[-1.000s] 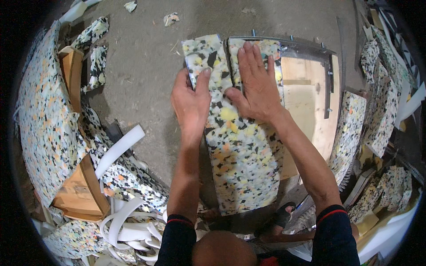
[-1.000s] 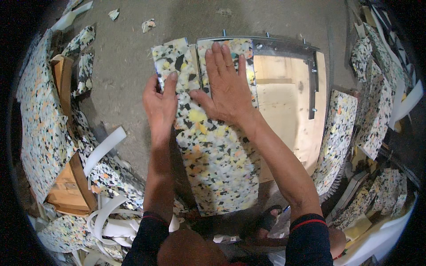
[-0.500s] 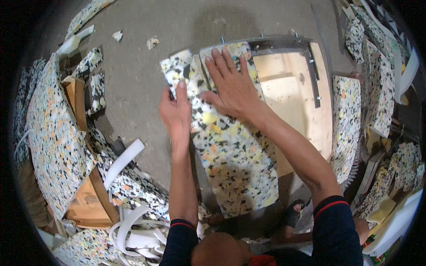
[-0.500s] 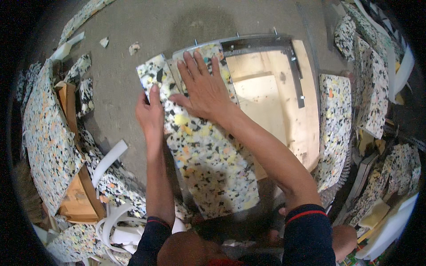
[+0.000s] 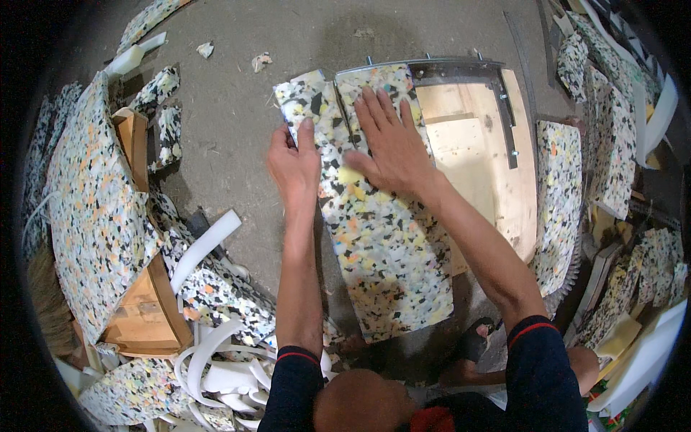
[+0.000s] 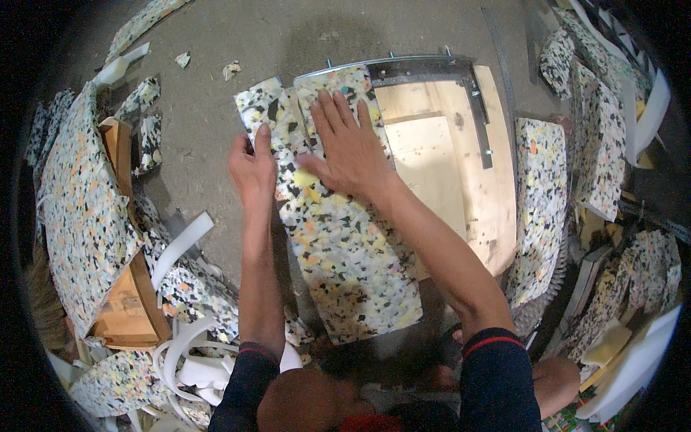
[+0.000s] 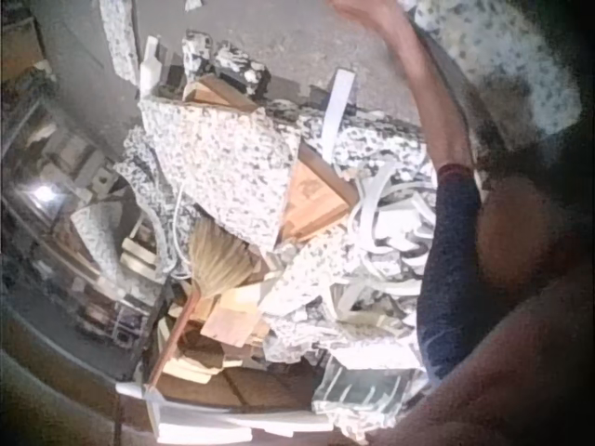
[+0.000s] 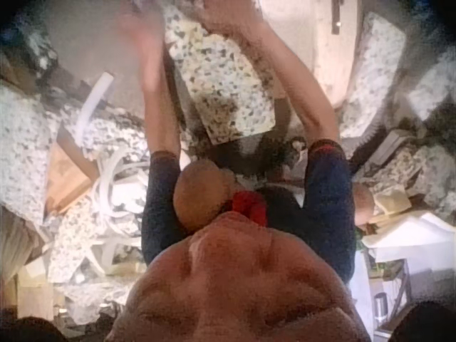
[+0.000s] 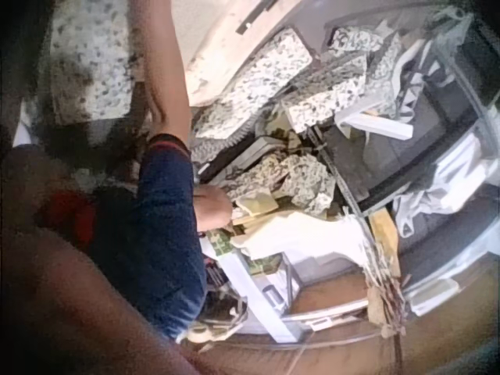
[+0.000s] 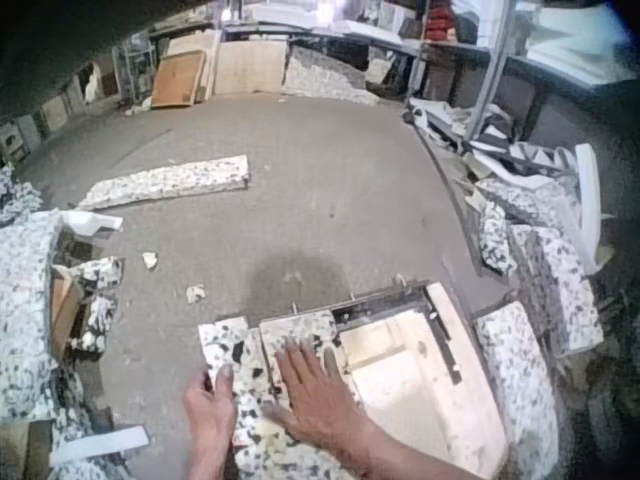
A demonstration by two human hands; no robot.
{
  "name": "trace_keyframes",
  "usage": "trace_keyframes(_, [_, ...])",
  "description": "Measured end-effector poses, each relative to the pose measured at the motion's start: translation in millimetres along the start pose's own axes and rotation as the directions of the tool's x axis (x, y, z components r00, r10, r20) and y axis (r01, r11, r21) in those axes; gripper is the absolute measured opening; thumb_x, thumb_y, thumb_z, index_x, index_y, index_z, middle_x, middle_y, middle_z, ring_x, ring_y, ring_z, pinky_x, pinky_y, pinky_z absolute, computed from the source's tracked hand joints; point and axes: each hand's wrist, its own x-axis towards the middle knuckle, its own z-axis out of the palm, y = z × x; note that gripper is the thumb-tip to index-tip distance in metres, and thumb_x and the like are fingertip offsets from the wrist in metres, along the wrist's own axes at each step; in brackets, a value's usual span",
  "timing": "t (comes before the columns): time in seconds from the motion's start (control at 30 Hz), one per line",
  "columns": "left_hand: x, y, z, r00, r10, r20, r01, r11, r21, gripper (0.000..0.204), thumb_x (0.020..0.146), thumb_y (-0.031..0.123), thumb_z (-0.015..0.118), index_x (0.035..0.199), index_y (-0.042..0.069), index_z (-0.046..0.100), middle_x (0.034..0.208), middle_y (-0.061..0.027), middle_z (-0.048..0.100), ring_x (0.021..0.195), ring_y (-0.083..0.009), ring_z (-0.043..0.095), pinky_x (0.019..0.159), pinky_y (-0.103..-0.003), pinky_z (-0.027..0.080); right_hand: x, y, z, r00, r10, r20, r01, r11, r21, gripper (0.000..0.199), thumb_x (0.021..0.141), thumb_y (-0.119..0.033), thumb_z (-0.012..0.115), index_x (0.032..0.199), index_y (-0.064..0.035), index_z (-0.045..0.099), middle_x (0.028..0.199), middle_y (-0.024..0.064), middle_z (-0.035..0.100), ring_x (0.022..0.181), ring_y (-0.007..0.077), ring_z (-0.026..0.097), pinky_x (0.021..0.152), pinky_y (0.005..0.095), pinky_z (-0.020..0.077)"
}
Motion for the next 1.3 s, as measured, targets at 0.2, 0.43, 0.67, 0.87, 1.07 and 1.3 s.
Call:
trace_keyframes(0.2, [-2.3,-2.3,2.5,0.999,-0.045,-0.001,0.045,0.997,-0.058,0.045,0.1,0.035,0.064,0.114,-0.008,0.068,0.082,-0.0115,0.071,0.069,-0.0141,0.065,0.062,-0.031,0.052,-16.4,-10.6,11.1,0.998,-0.016,-0.063,0.01,0.995,-0.099,0.112,0.09,-0.083,0.038,0.156,0.0062,0.031,0.165,0.024,0.025,0.154,0.0414,0.021,0.122,0.0642,0.0144])
trace_keyframes(0.43, [6.9,-2.4,2.5,0.998,0.052,0.024,-0.054,0.996,0.077,0.044,0.098,0.035,0.065,0.11,-0.007,0.071,0.082,-0.0149,0.071,0.069,-0.0185,0.065,0.065,-0.037,0.052,-8.9,-7.9,2.6,0.998,0.005,0.056,-0.001,0.997,-0.075,0.115,0.089,-0.086,0.032,0.158,0.0055,0.024,0.168,0.0235,0.018,0.156,0.0412,0.013,0.123,0.0646,0.0103])
trace_keyframes(0.67, [5.2,1.8,1.4,0.996,0.069,0.061,-0.075,0.992,0.099,0.041,0.098,0.035,0.068,0.107,-0.005,0.073,0.077,-0.0147,0.071,0.071,-0.0183,0.065,0.068,-0.037,0.052,-13.1,-6.9,6.7,0.999,0.009,0.037,-0.007,0.998,-0.068,0.109,0.093,-0.082,0.032,0.159,0.0038,0.023,0.167,0.0257,0.019,0.156,0.0425,0.014,0.122,0.0643,0.0121])
trace_keyframes(0.87, [10.2,3.0,0.4,0.991,0.051,0.125,-0.07,0.986,0.151,0.036,0.098,0.028,0.067,0.114,-0.005,0.071,0.084,-0.0224,0.071,0.074,-0.0273,0.069,0.072,-0.04,0.053,-13.4,-9.4,5.8,1.0,0.014,-0.009,-0.014,0.998,-0.061,0.098,0.096,-0.073,0.038,0.157,0.0034,0.029,0.166,0.0239,0.023,0.155,0.041,0.019,0.122,0.0642,0.0136])
trace_keyframes(1.07, [11.5,-6.7,2.4,0.989,0.109,0.102,-0.121,0.987,0.111,0.039,0.097,0.035,0.068,0.108,-0.002,0.073,0.084,-0.0203,0.074,0.077,-0.0256,0.07,0.074,-0.04,0.053,-12.6,-10.7,7.5,1.0,0.03,-0.003,-0.03,0.999,-0.044,0.097,0.096,-0.071,0.043,0.159,0.0019,0.027,0.167,0.0222,0.02,0.156,0.0396,0.016,0.122,0.0642,0.0113])
trace_keyframes(1.3, [14.3,-8.2,0.7,0.988,0.067,0.141,-0.104,0.955,0.276,0.04,0.097,0.032,0.067,0.115,-0.003,0.07,0.104,-0.03,0.068,0.1,-0.0433,0.066,0.089,-0.049,0.05,-10.7,-12.2,4.1,0.996,0.043,0.074,-0.038,0.997,-0.061,0.099,0.096,-0.071,0.043,0.159,0.0023,0.024,0.168,0.0231,0.016,0.157,0.0403,0.01,0.123,0.0636,0.0076])
